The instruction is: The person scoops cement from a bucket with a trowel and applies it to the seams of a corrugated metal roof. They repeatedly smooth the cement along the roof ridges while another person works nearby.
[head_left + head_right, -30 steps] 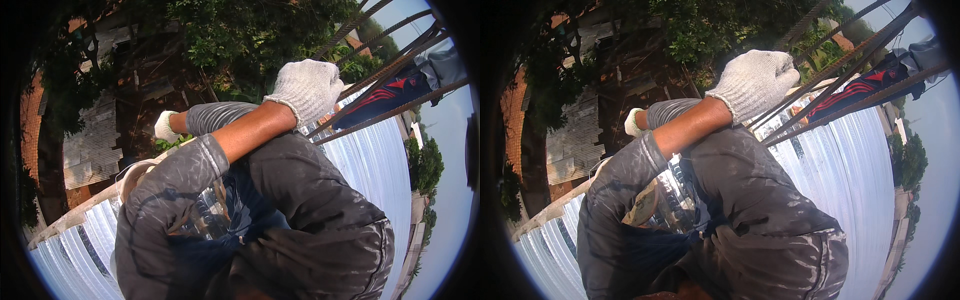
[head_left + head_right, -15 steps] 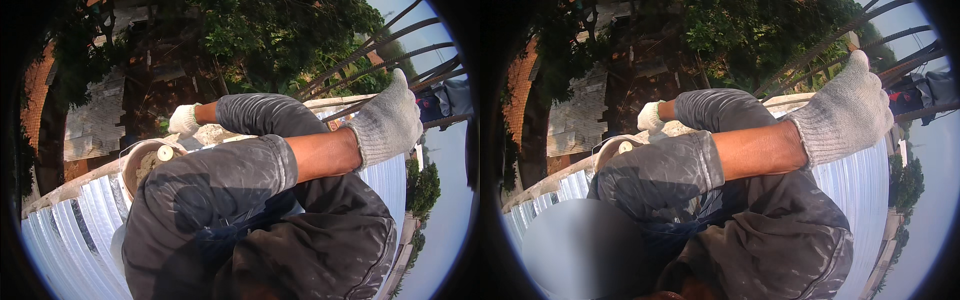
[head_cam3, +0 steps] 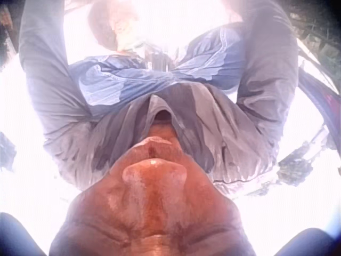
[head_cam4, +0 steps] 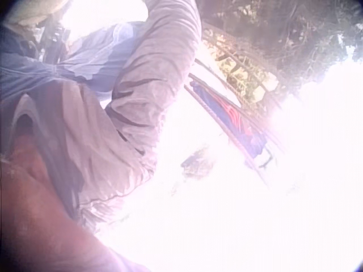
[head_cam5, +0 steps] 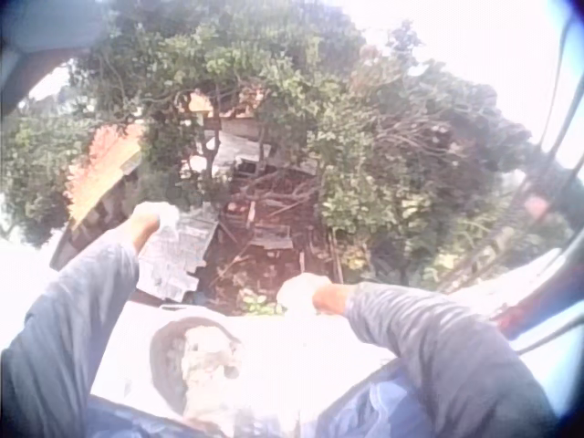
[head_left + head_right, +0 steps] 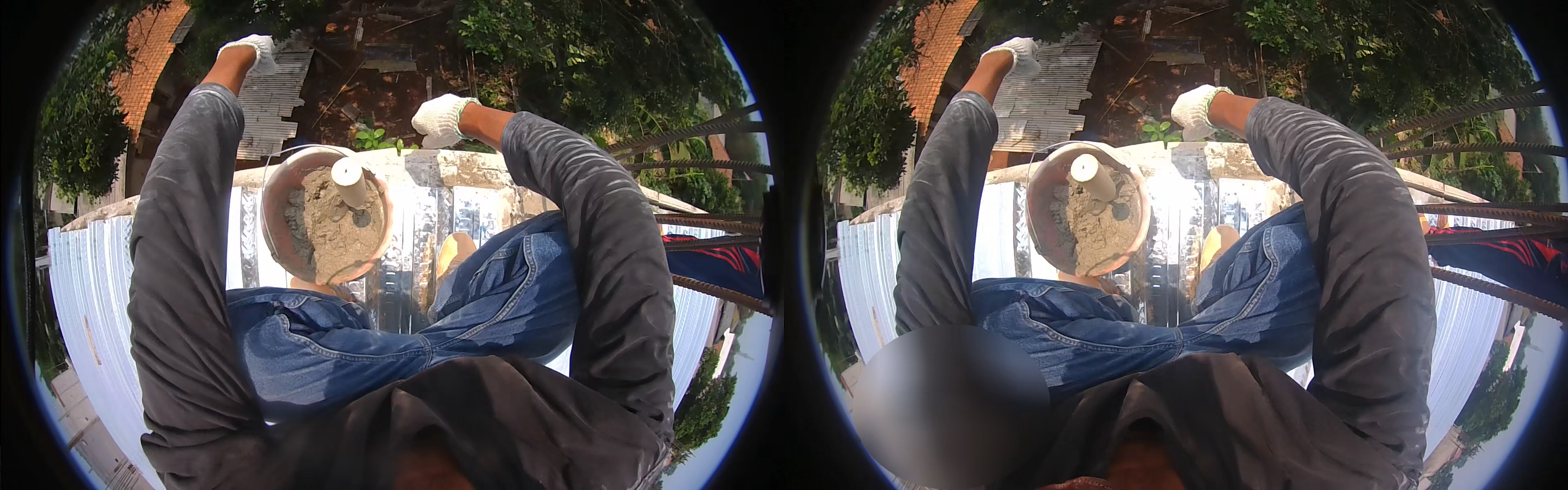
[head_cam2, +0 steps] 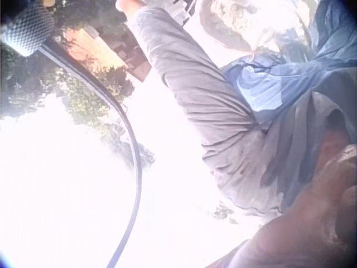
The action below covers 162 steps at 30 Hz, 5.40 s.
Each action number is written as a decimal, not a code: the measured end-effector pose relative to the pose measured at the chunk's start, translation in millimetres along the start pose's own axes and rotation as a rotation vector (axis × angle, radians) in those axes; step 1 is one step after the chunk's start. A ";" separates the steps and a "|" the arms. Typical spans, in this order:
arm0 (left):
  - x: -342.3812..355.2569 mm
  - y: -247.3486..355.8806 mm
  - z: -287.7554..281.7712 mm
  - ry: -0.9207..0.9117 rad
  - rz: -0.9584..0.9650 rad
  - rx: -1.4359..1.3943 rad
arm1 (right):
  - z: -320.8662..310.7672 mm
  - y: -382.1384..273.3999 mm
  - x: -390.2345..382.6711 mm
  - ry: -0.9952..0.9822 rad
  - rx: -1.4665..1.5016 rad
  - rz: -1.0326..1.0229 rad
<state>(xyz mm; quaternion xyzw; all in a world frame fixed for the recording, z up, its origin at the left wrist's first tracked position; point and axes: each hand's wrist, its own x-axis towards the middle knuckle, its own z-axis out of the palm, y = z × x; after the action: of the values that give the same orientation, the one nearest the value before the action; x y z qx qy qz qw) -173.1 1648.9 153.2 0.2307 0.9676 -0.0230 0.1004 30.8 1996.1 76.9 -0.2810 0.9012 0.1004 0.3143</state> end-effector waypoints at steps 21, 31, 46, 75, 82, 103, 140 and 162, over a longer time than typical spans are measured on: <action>-28.1 -77.0 50.4 -0.285 -0.228 -0.149 | 29.0 -58.5 -10.0 0.057 0.023 -0.208; -33.5 -80.5 51.3 -0.280 -0.208 -0.144 | 35.7 -65.1 -8.4 -0.009 0.031 -0.235; -28.0 -70.6 49.3 -0.323 -0.249 -0.163 | 58.5 -57.1 1.8 0.017 0.029 -0.213; -31.0 -64.6 43.0 -0.290 -0.235 -0.156 | 43.2 -49.9 -20.2 0.017 0.119 -0.156; -27.0 -73.3 49.7 -0.291 -0.233 -0.159 | 43.4 -52.6 -16.0 -0.005 0.074 -0.145; -29.0 -58.7 40.6 -0.288 -0.214 -0.161 | 54.5 -47.2 -14.5 -0.004 0.083 -0.177; -36.8 -53.8 27.2 -0.271 -0.206 -0.163 | 47.8 -55.8 -18.3 -0.059 0.071 -0.143; -63.8 -40.5 31.8 -0.188 0.066 -0.332 | 62.8 -43.5 2.0 0.038 0.087 -0.183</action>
<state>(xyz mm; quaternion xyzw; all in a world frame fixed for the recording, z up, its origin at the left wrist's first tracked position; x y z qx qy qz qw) -129.8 1581.7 135.1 0.2392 0.9364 0.1190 0.2277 86.4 1981.9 26.3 -0.3502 0.8811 0.0266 0.3168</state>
